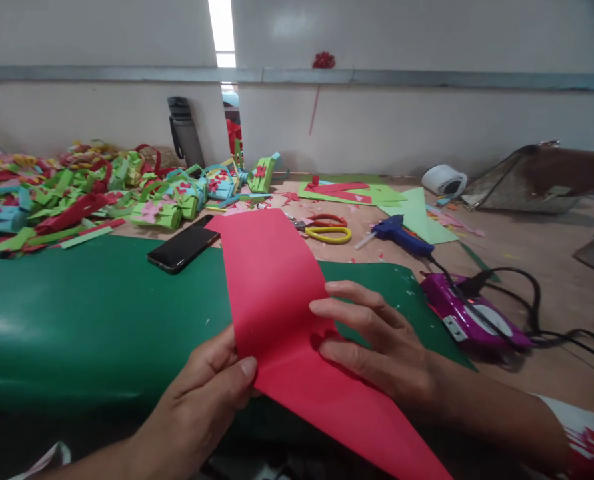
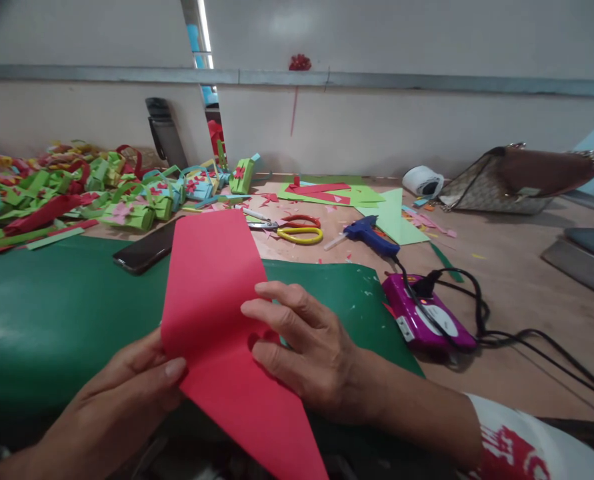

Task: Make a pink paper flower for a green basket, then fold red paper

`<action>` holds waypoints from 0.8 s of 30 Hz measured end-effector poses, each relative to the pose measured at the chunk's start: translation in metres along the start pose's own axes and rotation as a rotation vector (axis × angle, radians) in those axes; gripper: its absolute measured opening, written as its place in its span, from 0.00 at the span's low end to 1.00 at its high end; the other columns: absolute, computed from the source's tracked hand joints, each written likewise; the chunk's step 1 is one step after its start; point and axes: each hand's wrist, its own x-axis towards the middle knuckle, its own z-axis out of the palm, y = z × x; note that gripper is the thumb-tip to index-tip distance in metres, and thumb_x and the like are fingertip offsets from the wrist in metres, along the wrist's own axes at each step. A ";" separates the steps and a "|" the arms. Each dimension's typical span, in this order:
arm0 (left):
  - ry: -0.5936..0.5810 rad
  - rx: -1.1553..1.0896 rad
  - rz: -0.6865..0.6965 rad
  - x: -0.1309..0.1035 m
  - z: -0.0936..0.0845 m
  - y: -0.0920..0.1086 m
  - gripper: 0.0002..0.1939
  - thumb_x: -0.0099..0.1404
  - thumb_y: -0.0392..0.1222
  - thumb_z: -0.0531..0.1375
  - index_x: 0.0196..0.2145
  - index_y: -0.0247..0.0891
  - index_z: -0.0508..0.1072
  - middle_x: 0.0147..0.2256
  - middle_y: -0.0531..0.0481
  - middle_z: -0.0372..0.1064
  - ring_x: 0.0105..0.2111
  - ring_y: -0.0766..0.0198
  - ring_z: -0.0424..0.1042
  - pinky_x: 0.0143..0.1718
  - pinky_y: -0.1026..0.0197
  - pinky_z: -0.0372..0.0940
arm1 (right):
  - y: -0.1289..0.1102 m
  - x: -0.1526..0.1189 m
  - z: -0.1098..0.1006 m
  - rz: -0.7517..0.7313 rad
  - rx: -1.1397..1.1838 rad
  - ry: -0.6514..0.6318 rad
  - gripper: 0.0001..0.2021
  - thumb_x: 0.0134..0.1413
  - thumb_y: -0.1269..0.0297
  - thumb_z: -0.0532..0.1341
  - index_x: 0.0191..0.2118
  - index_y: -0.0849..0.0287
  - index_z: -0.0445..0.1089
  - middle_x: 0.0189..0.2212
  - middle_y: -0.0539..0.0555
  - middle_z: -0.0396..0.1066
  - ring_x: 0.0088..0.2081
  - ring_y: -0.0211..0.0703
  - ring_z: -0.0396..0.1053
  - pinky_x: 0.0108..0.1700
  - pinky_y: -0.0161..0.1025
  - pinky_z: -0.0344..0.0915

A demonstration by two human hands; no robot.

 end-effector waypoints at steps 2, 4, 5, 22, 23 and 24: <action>-0.022 -0.187 0.006 0.002 -0.003 -0.003 0.23 0.64 0.39 0.54 0.57 0.42 0.65 0.43 0.44 0.73 0.37 0.60 0.74 0.40 0.56 0.69 | 0.001 0.000 0.002 -0.007 -0.001 0.028 0.09 0.61 0.74 0.53 0.35 0.61 0.70 0.47 0.62 0.69 0.59 0.51 0.57 0.53 0.49 0.66; -0.059 -0.283 0.033 0.004 -0.006 -0.008 0.26 0.61 0.37 0.58 0.57 0.45 0.65 0.47 0.45 0.71 0.43 0.57 0.73 0.45 0.55 0.68 | 0.002 -0.001 0.005 -0.011 -0.003 0.078 0.09 0.61 0.74 0.52 0.35 0.61 0.69 0.47 0.63 0.69 0.59 0.52 0.58 0.52 0.50 0.66; -0.078 -0.279 0.047 0.004 -0.008 -0.010 0.27 0.61 0.36 0.59 0.58 0.46 0.64 0.49 0.46 0.70 0.46 0.56 0.72 0.48 0.54 0.67 | 0.002 -0.002 0.007 -0.003 -0.006 0.088 0.09 0.61 0.74 0.52 0.35 0.61 0.69 0.48 0.63 0.68 0.59 0.53 0.58 0.52 0.51 0.66; -0.021 -0.014 0.062 0.004 -0.008 -0.019 0.34 0.64 0.38 0.56 0.65 0.44 0.48 0.59 0.43 0.59 0.54 0.54 0.65 0.43 0.61 0.69 | 0.012 -0.009 0.017 0.109 -0.052 0.001 0.08 0.60 0.72 0.53 0.36 0.57 0.69 0.54 0.60 0.62 0.63 0.54 0.49 0.59 0.57 0.57; -0.022 -0.034 0.063 0.004 -0.008 -0.020 0.35 0.64 0.37 0.56 0.65 0.44 0.48 0.59 0.44 0.59 0.53 0.54 0.66 0.43 0.61 0.69 | 0.012 -0.009 0.017 0.108 -0.043 0.005 0.08 0.61 0.72 0.53 0.36 0.58 0.69 0.54 0.61 0.62 0.63 0.54 0.49 0.59 0.56 0.57; -0.021 -0.050 0.065 0.004 -0.007 -0.020 0.35 0.64 0.36 0.56 0.65 0.44 0.49 0.59 0.44 0.60 0.53 0.55 0.66 0.44 0.61 0.68 | 0.012 -0.008 0.016 0.106 -0.034 0.011 0.09 0.61 0.72 0.52 0.36 0.58 0.69 0.53 0.61 0.62 0.63 0.54 0.49 0.59 0.56 0.57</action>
